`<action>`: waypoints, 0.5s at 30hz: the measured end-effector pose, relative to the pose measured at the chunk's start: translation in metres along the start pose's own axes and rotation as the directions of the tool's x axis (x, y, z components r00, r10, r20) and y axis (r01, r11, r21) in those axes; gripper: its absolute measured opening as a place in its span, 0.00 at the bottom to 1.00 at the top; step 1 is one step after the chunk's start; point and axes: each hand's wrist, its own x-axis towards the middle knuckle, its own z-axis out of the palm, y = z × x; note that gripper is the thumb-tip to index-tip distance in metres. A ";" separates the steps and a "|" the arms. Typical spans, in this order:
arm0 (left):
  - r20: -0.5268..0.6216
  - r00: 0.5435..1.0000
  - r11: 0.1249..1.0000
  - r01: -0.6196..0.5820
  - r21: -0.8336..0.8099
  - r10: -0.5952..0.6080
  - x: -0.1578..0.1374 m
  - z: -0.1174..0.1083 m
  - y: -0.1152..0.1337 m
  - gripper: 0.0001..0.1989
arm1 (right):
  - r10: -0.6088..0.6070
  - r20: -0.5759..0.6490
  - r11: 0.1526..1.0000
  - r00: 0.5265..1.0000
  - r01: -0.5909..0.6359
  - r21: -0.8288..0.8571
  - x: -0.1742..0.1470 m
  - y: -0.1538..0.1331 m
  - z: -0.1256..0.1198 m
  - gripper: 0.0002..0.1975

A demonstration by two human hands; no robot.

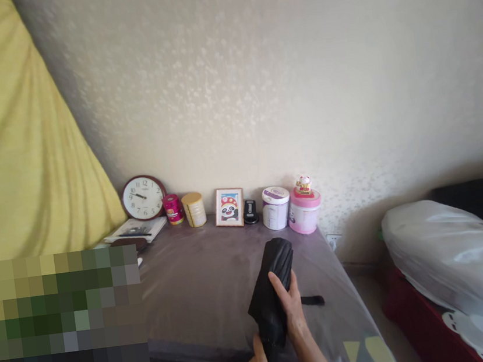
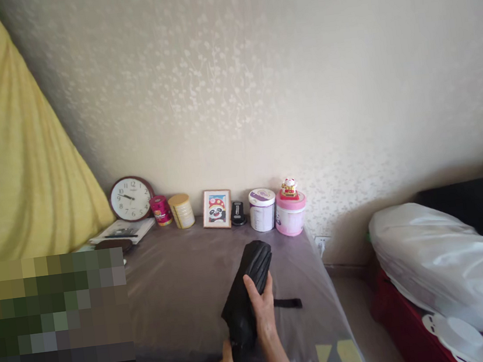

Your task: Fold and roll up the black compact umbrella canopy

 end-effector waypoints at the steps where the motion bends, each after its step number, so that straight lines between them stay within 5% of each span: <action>1: 0.039 0.999 0.997 -0.023 -0.070 0.026 -0.002 -0.004 0.005 0.34 | 0.026 0.014 0.999 1.000 -0.027 0.033 0.000 -0.002 0.000 0.40; 3: 0.156 0.983 0.950 -0.044 -0.309 0.096 -0.007 -0.012 0.019 0.34 | 0.094 0.045 0.991 0.995 -0.098 0.096 0.000 -0.007 -0.002 0.39; 6: 0.350 0.929 0.804 0.116 -0.583 0.120 -0.015 -0.021 0.038 0.29 | 0.154 0.063 0.976 0.986 -0.162 0.145 0.001 -0.011 -0.003 0.36; 11: 0.353 0.934 0.816 0.166 -0.554 0.050 -0.019 -0.017 0.046 0.26 | 0.061 0.028 0.998 0.998 -0.060 -0.012 0.002 -0.010 -0.005 0.33; 15: 0.267 0.964 0.885 0.110 -0.453 0.017 -0.013 -0.009 0.035 0.34 | -0.013 -0.002 0.994 1.000 0.013 -0.107 -0.001 -0.007 -0.002 0.37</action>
